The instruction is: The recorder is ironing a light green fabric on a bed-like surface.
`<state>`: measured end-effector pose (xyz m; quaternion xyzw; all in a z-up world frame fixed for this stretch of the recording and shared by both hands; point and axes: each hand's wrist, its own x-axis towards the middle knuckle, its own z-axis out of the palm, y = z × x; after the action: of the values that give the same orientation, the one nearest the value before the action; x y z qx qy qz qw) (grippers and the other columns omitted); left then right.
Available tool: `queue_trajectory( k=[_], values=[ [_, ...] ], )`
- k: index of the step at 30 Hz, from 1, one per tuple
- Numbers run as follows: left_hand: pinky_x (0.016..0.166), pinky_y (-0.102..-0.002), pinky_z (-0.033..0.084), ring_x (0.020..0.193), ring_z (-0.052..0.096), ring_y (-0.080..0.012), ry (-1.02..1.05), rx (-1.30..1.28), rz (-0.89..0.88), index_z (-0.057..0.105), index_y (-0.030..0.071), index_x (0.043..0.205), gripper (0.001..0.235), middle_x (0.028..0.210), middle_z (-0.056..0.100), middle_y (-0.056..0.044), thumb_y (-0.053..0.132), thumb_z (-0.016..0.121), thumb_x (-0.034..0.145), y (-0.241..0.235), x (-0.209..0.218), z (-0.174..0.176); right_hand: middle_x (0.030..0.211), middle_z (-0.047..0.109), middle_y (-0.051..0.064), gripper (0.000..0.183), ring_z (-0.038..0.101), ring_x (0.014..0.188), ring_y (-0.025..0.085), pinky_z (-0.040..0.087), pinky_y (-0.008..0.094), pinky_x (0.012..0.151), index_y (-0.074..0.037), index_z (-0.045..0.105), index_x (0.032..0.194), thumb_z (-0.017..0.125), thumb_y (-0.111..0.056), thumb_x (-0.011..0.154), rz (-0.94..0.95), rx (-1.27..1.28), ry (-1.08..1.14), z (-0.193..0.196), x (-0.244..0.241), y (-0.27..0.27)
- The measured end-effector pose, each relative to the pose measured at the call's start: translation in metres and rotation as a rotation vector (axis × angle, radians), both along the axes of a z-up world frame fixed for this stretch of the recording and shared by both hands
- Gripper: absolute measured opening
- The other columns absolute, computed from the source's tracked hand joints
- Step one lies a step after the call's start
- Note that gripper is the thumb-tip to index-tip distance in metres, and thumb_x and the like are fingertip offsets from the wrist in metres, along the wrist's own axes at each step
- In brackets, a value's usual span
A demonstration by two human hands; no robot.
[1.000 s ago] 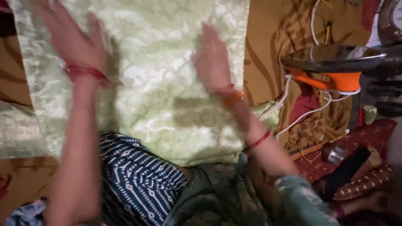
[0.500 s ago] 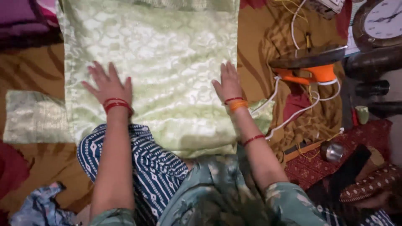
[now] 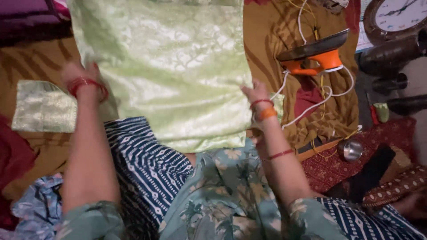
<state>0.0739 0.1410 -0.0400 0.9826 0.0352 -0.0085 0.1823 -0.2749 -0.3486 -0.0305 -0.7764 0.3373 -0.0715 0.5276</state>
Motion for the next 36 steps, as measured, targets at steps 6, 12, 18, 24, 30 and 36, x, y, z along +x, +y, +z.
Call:
queue_trajectory(
  k=[6, 12, 18, 24, 30, 36],
  values=[
    [0.073, -0.063, 0.049, 0.08, 0.067, -0.0403, -0.499, 0.182, -0.162, 0.076, 0.017, 0.094, 0.043, 0.089, 0.072, -0.015, 0.051, 0.087, 0.07, -0.042, 0.088, 0.046, 0.083, 0.073, 0.001, 0.011, 0.062, 0.071, 0.01, 0.052, 0.031, 0.063, 0.001, 0.077, 0.095, 0.08, -0.003, 0.086, 0.03, -0.28, -0.214, 0.101, 0.107, -0.063],
    [0.097, -0.055, 0.042, 0.112, 0.053, -0.043, -0.412, -0.158, -0.168, 0.057, 0.007, 0.122, 0.062, 0.122, 0.053, -0.023, 0.044, 0.083, 0.079, -0.064, 0.12, 0.008, 0.097, 0.077, 0.005, 0.02, 0.071, 0.085, 0.013, 0.057, 0.03, 0.076, 0.003, 0.072, 0.106, 0.082, -0.001, 0.089, 0.097, -0.321, -0.462, 0.086, 0.197, -0.121],
    [0.125, -0.047, 0.034, 0.147, 0.034, -0.0443, -0.323, -0.459, -0.168, 0.031, -0.001, 0.153, 0.087, 0.157, 0.026, -0.029, 0.033, 0.079, 0.09, -0.077, 0.108, -0.032, 0.118, 0.066, 0.01, 0.049, 0.062, 0.106, 0.015, 0.055, 0.032, 0.092, 0.003, 0.054, 0.132, 0.086, -0.012, 0.098, 0.029, -0.309, -0.358, -0.069, 0.168, -0.138],
    [0.127, -0.05, 0.032, 0.155, 0.028, -0.0453, -0.07, -0.249, 0.022, 0.023, 0.005, 0.163, 0.098, 0.169, 0.018, -0.031, 0.032, 0.082, 0.09, -0.046, -0.015, 0.007, 0.102, 0.063, 0.003, 0.052, 0.061, 0.086, 0.015, 0.051, 0.031, 0.075, -0.003, 0.054, 0.134, 0.078, -0.027, 0.094, -0.136, 0.278, -0.066, -0.051, 0.057, -0.017],
    [0.1, -0.054, 0.049, 0.118, 0.06, -0.046, 0.22, -0.098, 0.111, 0.055, -0.001, 0.134, 0.074, 0.13, 0.059, -0.03, 0.046, 0.085, 0.085, -0.035, -0.025, 0.014, 0.097, 0.071, -0.002, 0.033, 0.062, 0.087, 0.007, 0.052, 0.026, 0.077, -0.004, 0.073, 0.115, 0.076, -0.031, 0.095, 0.219, 0.272, 0.087, -0.025, 0.007, 0.029],
    [0.074, -0.06, 0.053, 0.092, 0.066, -0.0495, -0.156, -0.076, -0.104, 0.07, -0.003, 0.099, 0.056, 0.099, 0.068, -0.029, 0.046, 0.089, 0.079, -0.02, 0.013, 0.048, 0.087, 0.063, -0.006, 0.026, 0.055, 0.079, 0.005, 0.045, 0.026, 0.069, -0.001, 0.07, 0.099, 0.08, -0.026, 0.097, 0.145, 0.008, -0.119, 0.05, 0.058, -0.013]
  ],
)
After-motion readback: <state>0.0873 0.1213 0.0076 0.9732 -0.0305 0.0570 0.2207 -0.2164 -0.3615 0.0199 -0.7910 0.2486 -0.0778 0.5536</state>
